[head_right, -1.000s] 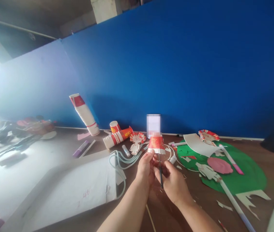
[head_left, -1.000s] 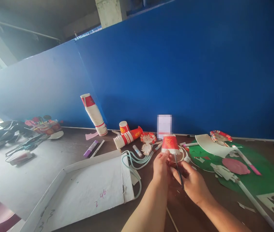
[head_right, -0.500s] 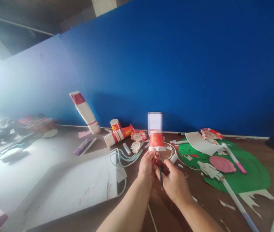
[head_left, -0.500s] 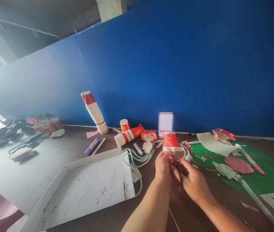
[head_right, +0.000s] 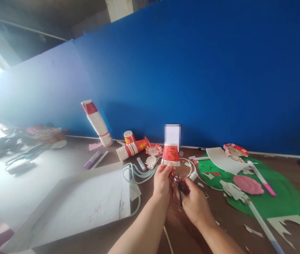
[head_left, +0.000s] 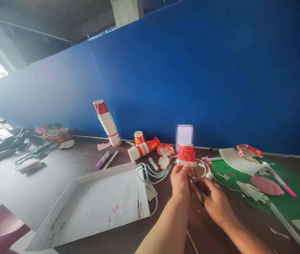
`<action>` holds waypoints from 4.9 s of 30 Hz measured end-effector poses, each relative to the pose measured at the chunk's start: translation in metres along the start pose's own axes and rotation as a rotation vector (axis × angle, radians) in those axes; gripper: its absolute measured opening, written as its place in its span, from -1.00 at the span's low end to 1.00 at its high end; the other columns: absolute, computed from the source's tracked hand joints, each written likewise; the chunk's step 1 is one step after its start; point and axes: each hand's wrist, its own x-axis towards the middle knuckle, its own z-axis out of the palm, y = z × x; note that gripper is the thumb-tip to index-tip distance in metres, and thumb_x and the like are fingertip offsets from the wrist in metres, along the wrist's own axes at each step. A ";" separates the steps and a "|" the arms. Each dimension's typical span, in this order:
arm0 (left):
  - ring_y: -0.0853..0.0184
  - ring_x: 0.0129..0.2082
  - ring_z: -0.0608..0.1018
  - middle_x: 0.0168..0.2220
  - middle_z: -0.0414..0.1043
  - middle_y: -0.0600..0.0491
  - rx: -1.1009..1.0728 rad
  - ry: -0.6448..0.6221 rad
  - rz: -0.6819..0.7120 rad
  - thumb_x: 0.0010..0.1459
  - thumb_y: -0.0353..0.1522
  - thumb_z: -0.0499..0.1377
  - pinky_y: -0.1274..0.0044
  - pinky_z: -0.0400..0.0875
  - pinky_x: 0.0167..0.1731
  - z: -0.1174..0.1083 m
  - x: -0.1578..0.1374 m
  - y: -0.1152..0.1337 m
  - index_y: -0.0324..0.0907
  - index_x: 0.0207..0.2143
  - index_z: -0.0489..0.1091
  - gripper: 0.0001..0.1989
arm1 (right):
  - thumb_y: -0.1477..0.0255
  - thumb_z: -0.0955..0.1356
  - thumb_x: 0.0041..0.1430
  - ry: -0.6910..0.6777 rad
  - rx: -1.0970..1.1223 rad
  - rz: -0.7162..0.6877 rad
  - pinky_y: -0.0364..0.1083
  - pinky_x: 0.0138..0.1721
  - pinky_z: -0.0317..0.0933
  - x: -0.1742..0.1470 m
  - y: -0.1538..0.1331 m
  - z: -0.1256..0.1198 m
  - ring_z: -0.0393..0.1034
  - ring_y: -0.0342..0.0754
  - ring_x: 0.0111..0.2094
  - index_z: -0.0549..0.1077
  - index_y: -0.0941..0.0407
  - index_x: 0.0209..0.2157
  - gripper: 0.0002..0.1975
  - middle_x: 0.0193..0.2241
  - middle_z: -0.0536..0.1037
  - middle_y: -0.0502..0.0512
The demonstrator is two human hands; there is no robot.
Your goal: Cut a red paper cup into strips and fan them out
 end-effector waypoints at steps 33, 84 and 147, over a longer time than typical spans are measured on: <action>0.45 -0.52 0.35 -0.56 0.35 0.12 0.283 0.155 0.255 -0.10 -0.22 0.35 0.62 0.23 -0.45 -0.004 0.003 0.001 -0.21 -0.57 0.43 -0.75 | 0.28 0.35 0.07 -0.086 0.142 0.040 -0.08 -0.26 0.34 0.002 -0.001 -0.002 0.50 0.04 -0.30 0.46 0.06 -0.19 -0.74 -0.28 0.63 0.08; 0.55 -0.59 0.37 -0.55 0.36 0.12 -0.068 0.008 -0.116 -0.20 -0.26 0.43 0.68 0.22 -0.52 -0.004 0.001 -0.005 -0.24 -0.45 0.29 -0.60 | 0.20 0.36 0.11 -0.033 0.038 -0.022 -0.19 -0.44 0.20 -0.001 -0.012 -0.004 0.34 -0.10 -0.49 0.41 0.05 -0.34 -0.79 -0.54 0.51 -0.06; 0.47 -0.66 0.38 -0.57 0.39 0.09 0.079 -0.040 -0.166 -0.26 -0.20 0.41 0.62 0.21 -0.66 0.004 -0.016 -0.016 -0.21 -0.50 0.28 -0.59 | 0.06 0.41 0.00 0.149 0.228 0.095 -0.15 -0.59 0.16 0.004 -0.025 -0.012 0.28 -0.10 -0.62 0.46 0.09 -0.39 -0.63 -0.66 0.46 -0.01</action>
